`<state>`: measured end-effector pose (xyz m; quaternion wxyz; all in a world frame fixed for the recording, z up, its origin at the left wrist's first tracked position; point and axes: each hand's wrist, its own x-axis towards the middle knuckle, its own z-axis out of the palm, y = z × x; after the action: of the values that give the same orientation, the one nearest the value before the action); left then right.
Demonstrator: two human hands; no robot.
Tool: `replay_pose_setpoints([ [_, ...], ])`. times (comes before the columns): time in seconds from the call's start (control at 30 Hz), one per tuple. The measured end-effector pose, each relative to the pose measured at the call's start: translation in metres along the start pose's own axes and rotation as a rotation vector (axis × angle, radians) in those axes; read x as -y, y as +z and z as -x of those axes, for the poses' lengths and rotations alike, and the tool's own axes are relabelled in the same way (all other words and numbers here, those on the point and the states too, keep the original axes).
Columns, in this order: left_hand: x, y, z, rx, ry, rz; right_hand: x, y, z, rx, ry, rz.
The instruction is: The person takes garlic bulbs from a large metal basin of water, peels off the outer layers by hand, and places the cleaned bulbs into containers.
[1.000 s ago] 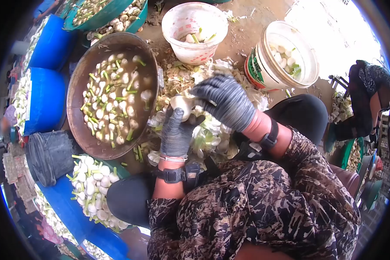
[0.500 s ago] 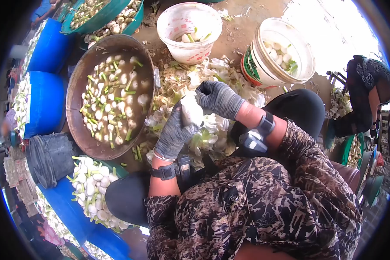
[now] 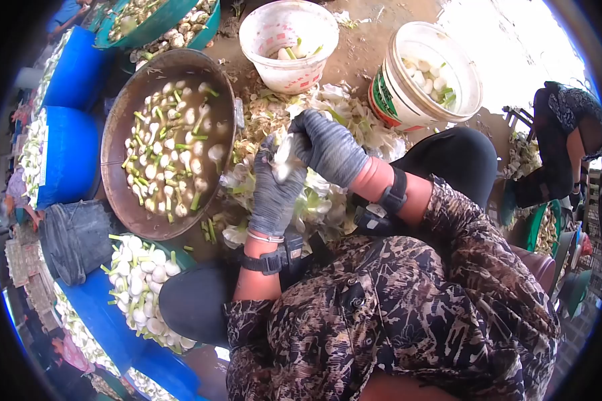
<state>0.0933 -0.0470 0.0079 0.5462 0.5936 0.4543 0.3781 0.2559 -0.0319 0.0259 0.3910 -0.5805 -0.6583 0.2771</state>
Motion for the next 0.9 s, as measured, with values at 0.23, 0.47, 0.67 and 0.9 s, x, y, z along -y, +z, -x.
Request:
replay_pose_setpoints([
  [0.23, -0.027, -0.002, 0.01, 0.057, 0.165, -0.184, -0.042, -0.005, -0.018, 0.073, 0.292, 0.001],
  [0.47, -0.014, -0.029, 0.016, -0.169, -0.092, 0.621, -0.079, -0.015, -0.024, 0.509, 0.274, 0.521],
  [0.67, -0.005, -0.03, 0.015, -0.27, -0.158, 0.339, 0.012, -0.024, -0.008, 0.829, 0.392, -0.411],
  [0.9, 0.021, -0.049, 0.001, -0.841, -0.169, 0.257, 0.029, -0.006, -0.043, 0.783, 0.455, -0.26],
])
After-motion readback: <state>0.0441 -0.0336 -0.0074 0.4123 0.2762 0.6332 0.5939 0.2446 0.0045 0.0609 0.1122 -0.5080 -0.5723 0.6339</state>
